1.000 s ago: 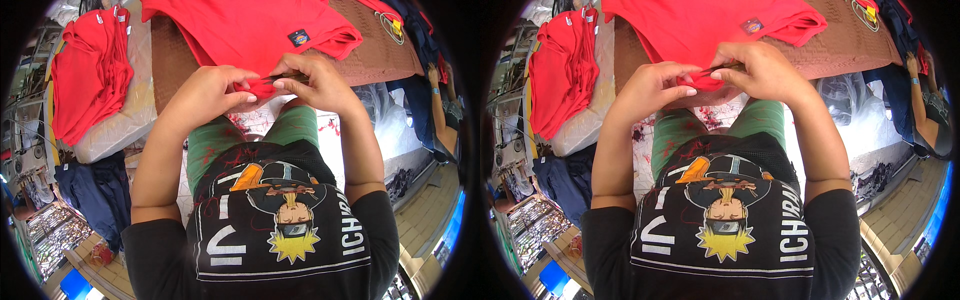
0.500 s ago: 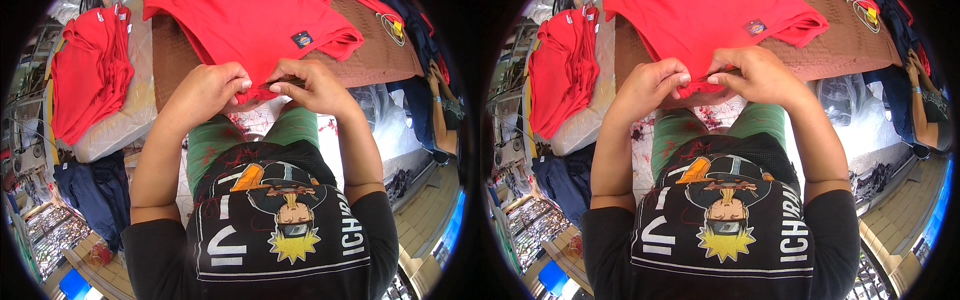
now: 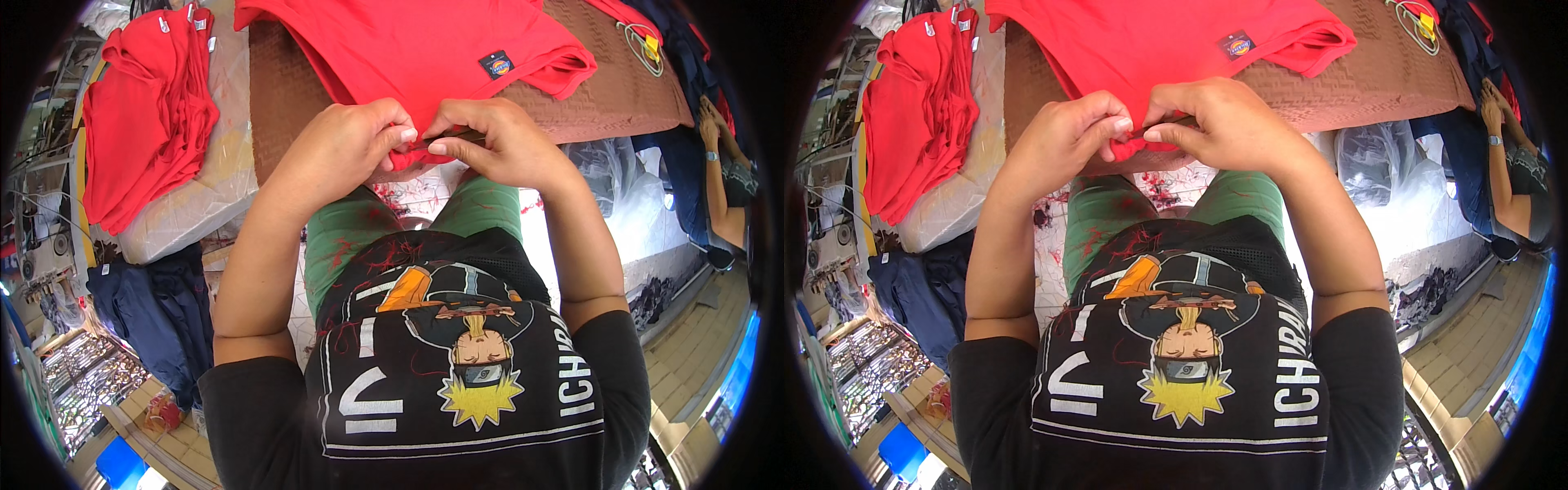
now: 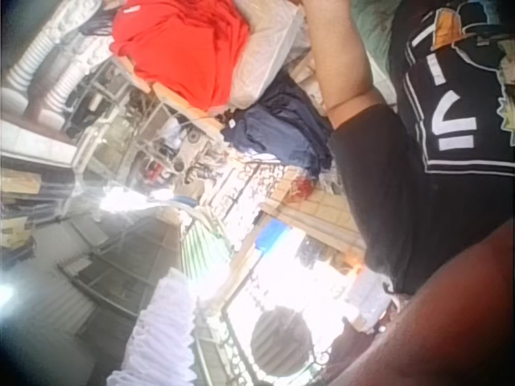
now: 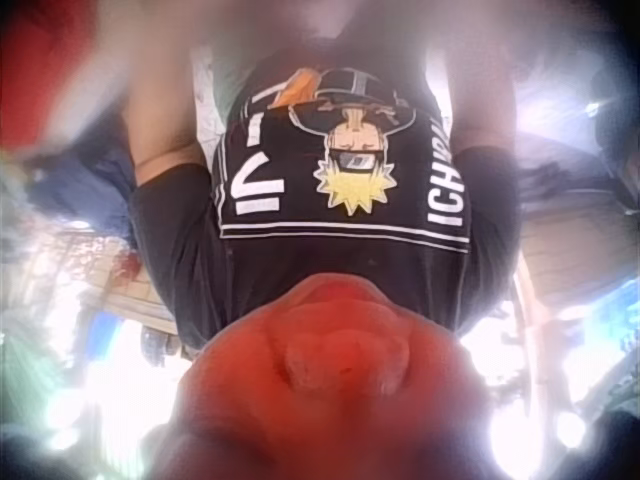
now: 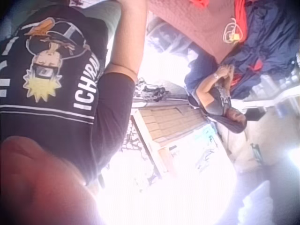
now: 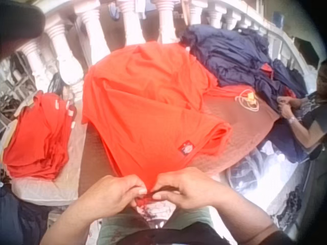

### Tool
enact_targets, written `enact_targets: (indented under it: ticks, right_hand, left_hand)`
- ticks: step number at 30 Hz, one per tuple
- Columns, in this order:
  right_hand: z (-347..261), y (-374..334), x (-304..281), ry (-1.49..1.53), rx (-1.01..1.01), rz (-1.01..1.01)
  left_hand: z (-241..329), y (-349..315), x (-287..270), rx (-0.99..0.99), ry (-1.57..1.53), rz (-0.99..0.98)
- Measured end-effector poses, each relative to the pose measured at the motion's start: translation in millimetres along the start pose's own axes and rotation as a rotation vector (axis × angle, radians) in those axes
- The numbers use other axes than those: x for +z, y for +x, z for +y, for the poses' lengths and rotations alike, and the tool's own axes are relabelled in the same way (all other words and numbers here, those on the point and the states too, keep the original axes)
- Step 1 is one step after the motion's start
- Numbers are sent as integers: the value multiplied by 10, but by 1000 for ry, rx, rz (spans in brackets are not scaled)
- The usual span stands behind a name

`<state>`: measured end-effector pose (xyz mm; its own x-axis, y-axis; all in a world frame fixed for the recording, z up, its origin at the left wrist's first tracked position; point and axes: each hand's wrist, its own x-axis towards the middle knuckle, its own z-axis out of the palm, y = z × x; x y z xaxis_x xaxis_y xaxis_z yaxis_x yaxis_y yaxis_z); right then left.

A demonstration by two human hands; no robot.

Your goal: The person trims loose threads from red shirts using a small pair of shears, handling the shirts one at a time on a work table.

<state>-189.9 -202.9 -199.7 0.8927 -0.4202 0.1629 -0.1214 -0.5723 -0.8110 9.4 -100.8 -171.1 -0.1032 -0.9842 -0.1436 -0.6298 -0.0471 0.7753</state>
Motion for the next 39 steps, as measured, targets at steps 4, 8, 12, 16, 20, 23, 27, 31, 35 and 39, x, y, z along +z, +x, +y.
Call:
enact_targets:
  ticks: [4,8,12,16,20,23,27,31,35,39]
  right_hand:
    - [11,10,4,-32,-16,-7]
    - [3,18,-5,-82,-21,-11]
    - [-40,31,-33,-155,-17,-54]
    - [-53,21,-86,-128,24,-28]
    - [-53,-88,-441,-123,106,89]
    - [-96,-133,-711,-207,3,125]
    - [-264,-156,-1150,-548,79,-72]
    - [-289,-441,-1979,-533,253,236]
    - [-409,-883,-2059,-353,242,565]
    - [-76,-650,-1380,-393,276,457]
  left_hand:
    - [-17,11,16,6,11,5]
    - [-19,17,42,-3,22,8]
    - [-2,9,51,-52,-27,11]
    - [21,-139,-238,385,150,53]
    - [292,-436,-646,364,147,-1]
    - [204,-487,-578,165,36,123]
    - [57,-372,26,265,352,315]
    - [-106,-76,879,391,610,456]
    - [-325,236,990,323,640,547]
    - [-2,173,574,371,620,735]
